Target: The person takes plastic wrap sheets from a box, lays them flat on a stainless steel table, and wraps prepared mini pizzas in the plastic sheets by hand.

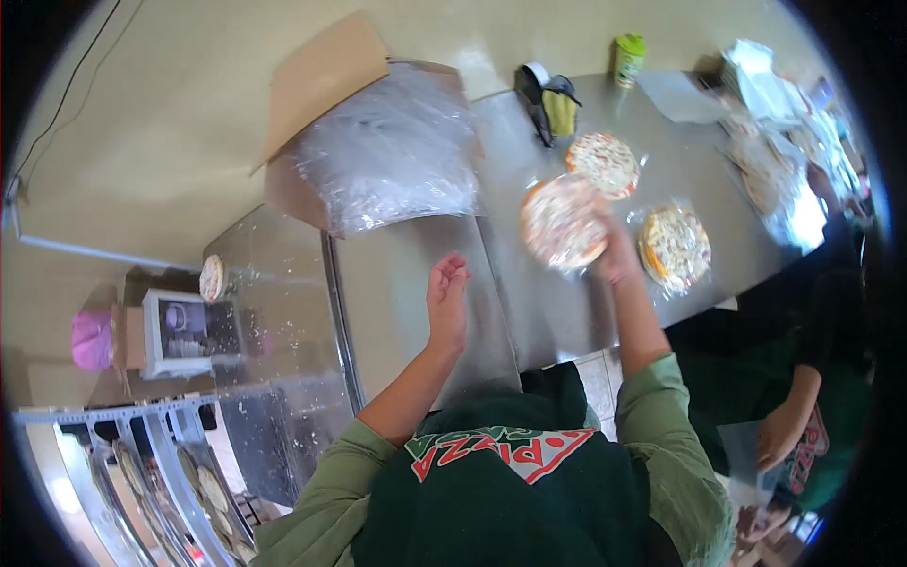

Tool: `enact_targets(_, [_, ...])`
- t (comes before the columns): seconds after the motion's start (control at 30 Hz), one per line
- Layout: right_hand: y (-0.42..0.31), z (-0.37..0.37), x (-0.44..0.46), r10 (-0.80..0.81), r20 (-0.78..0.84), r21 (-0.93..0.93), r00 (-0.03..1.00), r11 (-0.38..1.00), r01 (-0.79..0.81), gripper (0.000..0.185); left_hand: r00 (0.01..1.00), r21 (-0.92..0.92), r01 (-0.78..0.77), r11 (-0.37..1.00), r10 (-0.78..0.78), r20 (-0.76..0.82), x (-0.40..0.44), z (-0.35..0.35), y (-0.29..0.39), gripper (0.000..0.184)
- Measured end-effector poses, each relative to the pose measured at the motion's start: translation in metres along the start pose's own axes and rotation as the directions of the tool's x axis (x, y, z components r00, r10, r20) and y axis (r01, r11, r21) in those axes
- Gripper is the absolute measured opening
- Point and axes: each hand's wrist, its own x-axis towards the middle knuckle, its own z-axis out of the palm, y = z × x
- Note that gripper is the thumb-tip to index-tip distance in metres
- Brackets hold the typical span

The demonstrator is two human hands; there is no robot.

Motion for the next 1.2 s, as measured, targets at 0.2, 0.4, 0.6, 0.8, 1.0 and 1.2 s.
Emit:
enact_targets(0.2, [-0.076, -0.033, 0.103, -0.275, -0.056, -0.175, 0.960, 0.949, 0.262, 0.055, 0.912, 0.289, -0.297, 0.910, 0.360, -0.198, 0.019, -0.007, 0.019, 0.041])
enact_targets(0.4, [-0.056, -0.009, 0.081, -0.836, -0.100, -0.858, 0.539, 0.347, 0.379, 0.057, 0.675, 0.885, -0.427, 0.184, 0.717, 0.176, 0.066, -0.007, 0.090, 0.044])
enact_targets(0.6, [0.042, 0.093, -0.017, -0.699, 0.284, -0.825, 0.657, 0.172, 0.539, 0.050, 0.682, 0.844, -0.522, 0.125, 0.655, 0.325, 0.116, -0.070, 0.066, 0.023])
enact_targets(0.8, [0.126, 0.184, -0.085, -0.146, 0.898, -0.433, 0.416, -0.118, 0.894, 0.030, 0.736, 0.689, -0.608, 0.395, 0.606, 0.303, 0.121, -0.086, 0.110, 0.018])
enact_targets(1.0, [0.153, 0.250, -0.038, -0.256, 0.837, -0.495, 0.484, 0.023, 0.869, 0.025, 0.707, 0.430, -0.692, 0.580, 0.666, 0.239, 0.104, -0.124, 0.090, 0.018])
enact_targets(1.2, [0.138, 0.276, 0.026, -0.353, 0.806, -0.579, 0.476, -0.301, 0.758, 0.029, 0.828, -0.072, -0.559, 0.826, 0.550, -0.114, 0.053, -0.147, 0.102, 0.023])
